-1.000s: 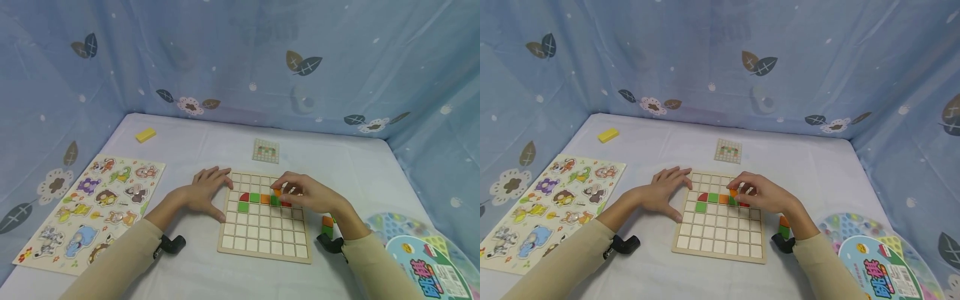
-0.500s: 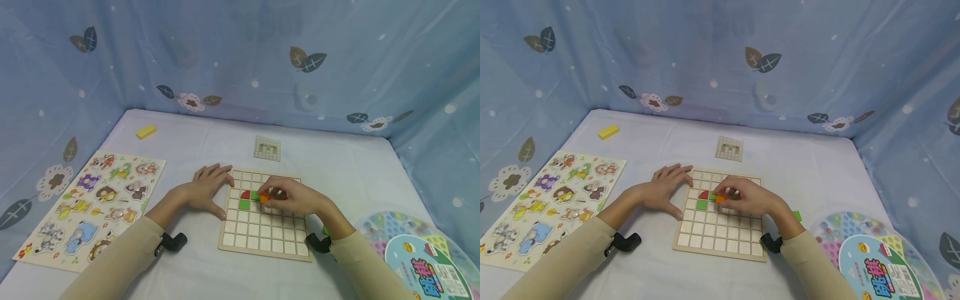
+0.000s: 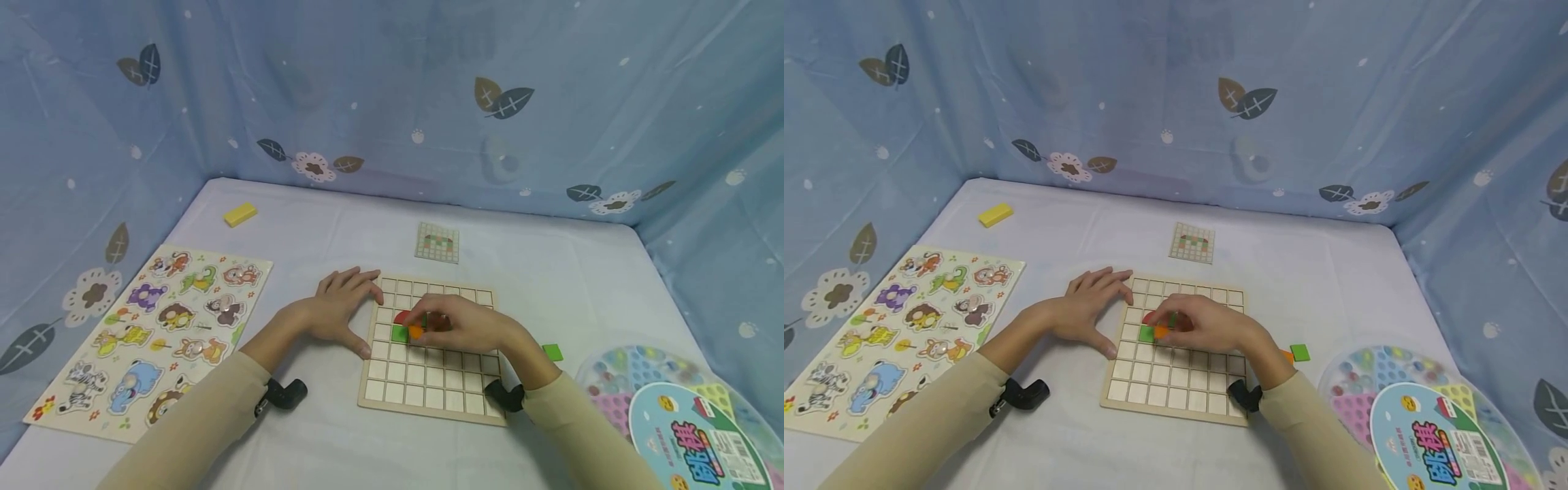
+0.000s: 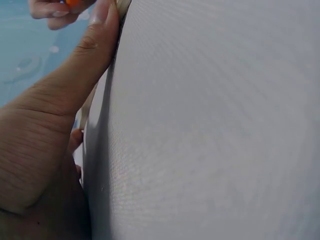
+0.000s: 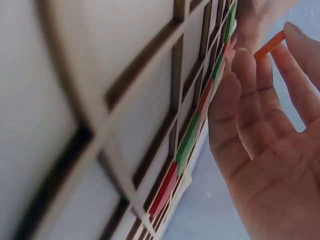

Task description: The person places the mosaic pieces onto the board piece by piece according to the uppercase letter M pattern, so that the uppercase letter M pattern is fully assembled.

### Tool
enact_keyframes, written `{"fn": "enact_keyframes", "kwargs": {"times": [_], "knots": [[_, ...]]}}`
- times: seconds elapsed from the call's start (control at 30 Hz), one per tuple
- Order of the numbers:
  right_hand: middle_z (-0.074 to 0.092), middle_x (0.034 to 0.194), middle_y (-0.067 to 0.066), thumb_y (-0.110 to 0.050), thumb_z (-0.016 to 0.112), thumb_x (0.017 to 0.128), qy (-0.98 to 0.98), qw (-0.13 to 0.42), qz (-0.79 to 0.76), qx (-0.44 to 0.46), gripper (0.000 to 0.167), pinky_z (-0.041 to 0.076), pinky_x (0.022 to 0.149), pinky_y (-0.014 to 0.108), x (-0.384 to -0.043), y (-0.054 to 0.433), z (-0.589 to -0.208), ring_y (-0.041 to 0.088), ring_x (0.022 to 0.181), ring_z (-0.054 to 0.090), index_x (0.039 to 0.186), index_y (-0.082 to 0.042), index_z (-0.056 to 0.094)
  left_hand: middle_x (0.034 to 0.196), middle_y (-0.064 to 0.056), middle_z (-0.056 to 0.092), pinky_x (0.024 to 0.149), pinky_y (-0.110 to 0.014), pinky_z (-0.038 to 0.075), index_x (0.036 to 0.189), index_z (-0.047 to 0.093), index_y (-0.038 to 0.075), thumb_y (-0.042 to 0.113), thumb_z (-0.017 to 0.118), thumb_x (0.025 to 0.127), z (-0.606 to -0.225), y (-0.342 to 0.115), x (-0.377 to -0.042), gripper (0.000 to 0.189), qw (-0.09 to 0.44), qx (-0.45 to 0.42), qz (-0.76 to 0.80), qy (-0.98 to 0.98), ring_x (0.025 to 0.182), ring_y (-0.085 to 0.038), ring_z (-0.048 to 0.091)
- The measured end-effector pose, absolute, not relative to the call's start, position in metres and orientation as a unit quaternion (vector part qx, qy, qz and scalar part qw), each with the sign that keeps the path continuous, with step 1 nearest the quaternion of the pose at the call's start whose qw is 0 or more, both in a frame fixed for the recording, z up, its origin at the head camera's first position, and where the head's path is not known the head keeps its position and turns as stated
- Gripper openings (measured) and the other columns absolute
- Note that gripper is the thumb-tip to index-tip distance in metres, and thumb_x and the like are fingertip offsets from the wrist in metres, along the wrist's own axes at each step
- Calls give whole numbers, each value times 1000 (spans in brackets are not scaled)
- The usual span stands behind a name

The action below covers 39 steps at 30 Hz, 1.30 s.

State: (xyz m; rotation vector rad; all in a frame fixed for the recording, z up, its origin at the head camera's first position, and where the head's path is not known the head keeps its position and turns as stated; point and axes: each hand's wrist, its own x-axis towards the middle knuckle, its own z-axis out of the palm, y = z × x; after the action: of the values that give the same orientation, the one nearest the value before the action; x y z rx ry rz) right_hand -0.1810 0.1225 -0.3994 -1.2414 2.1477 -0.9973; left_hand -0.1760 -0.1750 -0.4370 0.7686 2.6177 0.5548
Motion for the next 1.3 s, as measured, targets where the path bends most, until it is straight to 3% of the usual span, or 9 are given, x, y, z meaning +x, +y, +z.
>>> {"fn": "enact_keyframes", "kwargs": {"times": [0.13, 0.33, 0.47, 0.7, 0.93, 1.3], "knots": [[67, 123, -1, -19, 73, 97, 777, 235, -360, -459, 33, 55, 85, 34, -179, 117, -399, 17, 96, 61, 128, -11, 67, 173, -2, 8, 122, -68, 0, 132, 43, 34, 79, 82, 62, -436, -176, -175, 91, 175, 275, 200, 924, 158, -39, 1], [67, 114, -2, -15, 74, 96, 784, 215, -331, -479, 31, 56, 79, 31, -172, 106, -394, 13, 86, 61, 126, -10, 67, 173, -2, 9, 121, -69, -1, 132, 43, 35, 78, 82, 62, -436, -176, -175, 91, 172, 277, 208, 922, 158, -40, 1], [68, 117, 1, -13, 74, 96, 786, 223, -314, -484, 30, 58, 84, 30, -170, 101, -395, 8, 91, 66, 124, -8, 67, 173, -2, 9, 121, -68, -1, 132, 43, 34, 77, 82, 63, -435, -175, -174, 91, 174, 276, 209, 922, 158, -40, 0], [68, 116, -2, -16, 76, 95, 794, 225, -294, -482, 33, 57, 87, 32, -168, 95, -395, 12, 93, 65, 126, -9, 67, 173, -2, 8, 121, -69, -1, 133, 43, 35, 78, 82, 63, -436, -176, -174, 90, 176, 275, 207, 922, 158, -40, 0], [64, 102, -4, -18, 75, 95, 813, 218, -255, -476, 31, 50, 78, 26, -165, 87, -396, 13, 85, 57, 124, -9, 67, 173, -1, 7, 121, -68, -1, 133, 43, 35, 78, 81, 64, -437, -176, -174, 90, 175, 279, 211, 920, 158, -39, -1], [63, 98, -5, -22, 77, 95, 827, 218, -231, -464, 29, 49, 75, 24, -165, 85, -400, 11, 83, 57, 121, -14, 68, 173, -2, 8, 122, -67, -1, 133, 43, 34, 76, 82, 64, -435, -176, -174, 90, 173, 279, 211, 921, 158, -39, 0]]}}
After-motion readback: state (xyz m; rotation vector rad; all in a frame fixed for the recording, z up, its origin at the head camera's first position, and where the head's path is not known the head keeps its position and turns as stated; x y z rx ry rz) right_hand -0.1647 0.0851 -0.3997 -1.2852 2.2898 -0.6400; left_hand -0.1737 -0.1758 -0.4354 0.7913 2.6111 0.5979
